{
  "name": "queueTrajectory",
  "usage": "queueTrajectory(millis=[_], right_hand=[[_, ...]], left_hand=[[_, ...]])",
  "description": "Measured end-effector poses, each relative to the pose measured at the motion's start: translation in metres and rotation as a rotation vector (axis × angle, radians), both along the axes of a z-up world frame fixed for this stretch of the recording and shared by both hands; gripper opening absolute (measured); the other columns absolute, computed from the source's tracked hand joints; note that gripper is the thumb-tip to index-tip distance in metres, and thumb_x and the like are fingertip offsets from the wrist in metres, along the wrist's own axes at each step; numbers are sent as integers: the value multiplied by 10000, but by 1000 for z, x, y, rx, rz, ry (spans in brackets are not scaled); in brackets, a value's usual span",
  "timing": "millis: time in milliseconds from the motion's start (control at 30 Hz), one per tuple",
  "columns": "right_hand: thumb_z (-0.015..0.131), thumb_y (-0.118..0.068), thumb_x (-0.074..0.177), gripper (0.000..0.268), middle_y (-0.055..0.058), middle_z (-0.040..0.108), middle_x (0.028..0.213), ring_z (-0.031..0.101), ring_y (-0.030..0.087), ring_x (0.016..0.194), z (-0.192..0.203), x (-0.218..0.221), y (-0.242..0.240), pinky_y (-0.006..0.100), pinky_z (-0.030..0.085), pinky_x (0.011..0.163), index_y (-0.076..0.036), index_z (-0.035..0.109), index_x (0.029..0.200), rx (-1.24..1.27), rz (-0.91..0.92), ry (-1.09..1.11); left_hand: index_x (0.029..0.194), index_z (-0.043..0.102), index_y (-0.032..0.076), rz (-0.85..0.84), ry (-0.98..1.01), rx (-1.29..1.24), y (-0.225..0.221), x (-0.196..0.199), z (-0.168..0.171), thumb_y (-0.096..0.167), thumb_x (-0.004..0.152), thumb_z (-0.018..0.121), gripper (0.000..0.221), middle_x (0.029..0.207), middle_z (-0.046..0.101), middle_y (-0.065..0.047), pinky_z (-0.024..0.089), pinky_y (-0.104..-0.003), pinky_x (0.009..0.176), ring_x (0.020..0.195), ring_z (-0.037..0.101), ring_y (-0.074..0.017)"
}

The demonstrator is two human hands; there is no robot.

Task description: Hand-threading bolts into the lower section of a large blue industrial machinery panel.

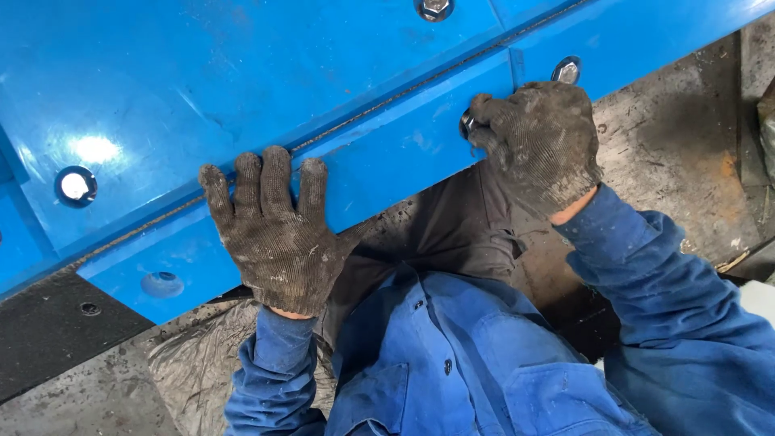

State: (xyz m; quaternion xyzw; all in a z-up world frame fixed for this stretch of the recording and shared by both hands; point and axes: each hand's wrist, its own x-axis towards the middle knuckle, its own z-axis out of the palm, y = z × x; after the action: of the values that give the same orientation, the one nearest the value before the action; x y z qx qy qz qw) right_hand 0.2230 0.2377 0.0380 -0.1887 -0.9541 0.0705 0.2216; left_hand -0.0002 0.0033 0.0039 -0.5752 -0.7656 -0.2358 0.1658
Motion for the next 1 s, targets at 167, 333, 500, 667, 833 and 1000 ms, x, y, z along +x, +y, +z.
queueTrajectory(millis=[167, 333, 500, 667, 833, 1000], right_hand=[[855, -250, 964, 184, 105, 722, 882, 662, 290, 814, -2, -5, -7, 457, 505, 742, -100, 778, 1036, -14, -165, -117], [777, -197, 1013, 212, 113, 735, 1002, 673, 283, 913, 5, -1, 5, 422, 533, 832, -78, 745, 1186, -78, -34, -88], [763, -205, 948, 261, 132, 727, 1056, 662, 326, 1017, -14, 7, 4, 453, 535, 889, -76, 739, 1175, 93, -37, -122], [832, -327, 965, 313, 124, 683, 887, 649, 314, 900, 8, -2, -4, 492, 493, 809, -91, 777, 1162, 74, -180, -237], [798, -289, 997, 274, 131, 688, 902, 638, 321, 895, 4, -1, -5, 476, 481, 814, -63, 761, 1147, 54, -143, -218], [767, -227, 1014, 248, 156, 680, 930, 628, 333, 855, -9, -6, -27, 483, 465, 772, -37, 743, 1171, 104, -217, -93]], left_hand=[[1452, 475, 199, 12, -30, -47, 2, 1, 10, 799, 799, 889, 980, 1459, 498, -153, 171, -674, 1294, 1440, 425, -412], [1510, 457, 212, 10, -17, -28, 2, -1, 5, 828, 769, 823, 1030, 1454, 492, -153, 186, -676, 1281, 1422, 433, -411], [1518, 455, 215, 22, 33, 25, 3, 0, -2, 795, 788, 794, 992, 1502, 477, -152, 189, -672, 1277, 1434, 420, -412], [1444, 529, 173, -2, -11, -32, 2, 0, 10, 793, 769, 852, 972, 1448, 494, -165, 198, -685, 1274, 1402, 441, -430], [1395, 569, 136, -8, -21, -66, 3, 0, 12, 801, 701, 907, 1019, 1410, 531, -182, 217, -688, 1255, 1359, 488, -451], [1381, 571, 124, -31, -15, -42, 4, 1, 18, 754, 690, 936, 1004, 1418, 528, -186, 213, -671, 1290, 1365, 482, -435]])
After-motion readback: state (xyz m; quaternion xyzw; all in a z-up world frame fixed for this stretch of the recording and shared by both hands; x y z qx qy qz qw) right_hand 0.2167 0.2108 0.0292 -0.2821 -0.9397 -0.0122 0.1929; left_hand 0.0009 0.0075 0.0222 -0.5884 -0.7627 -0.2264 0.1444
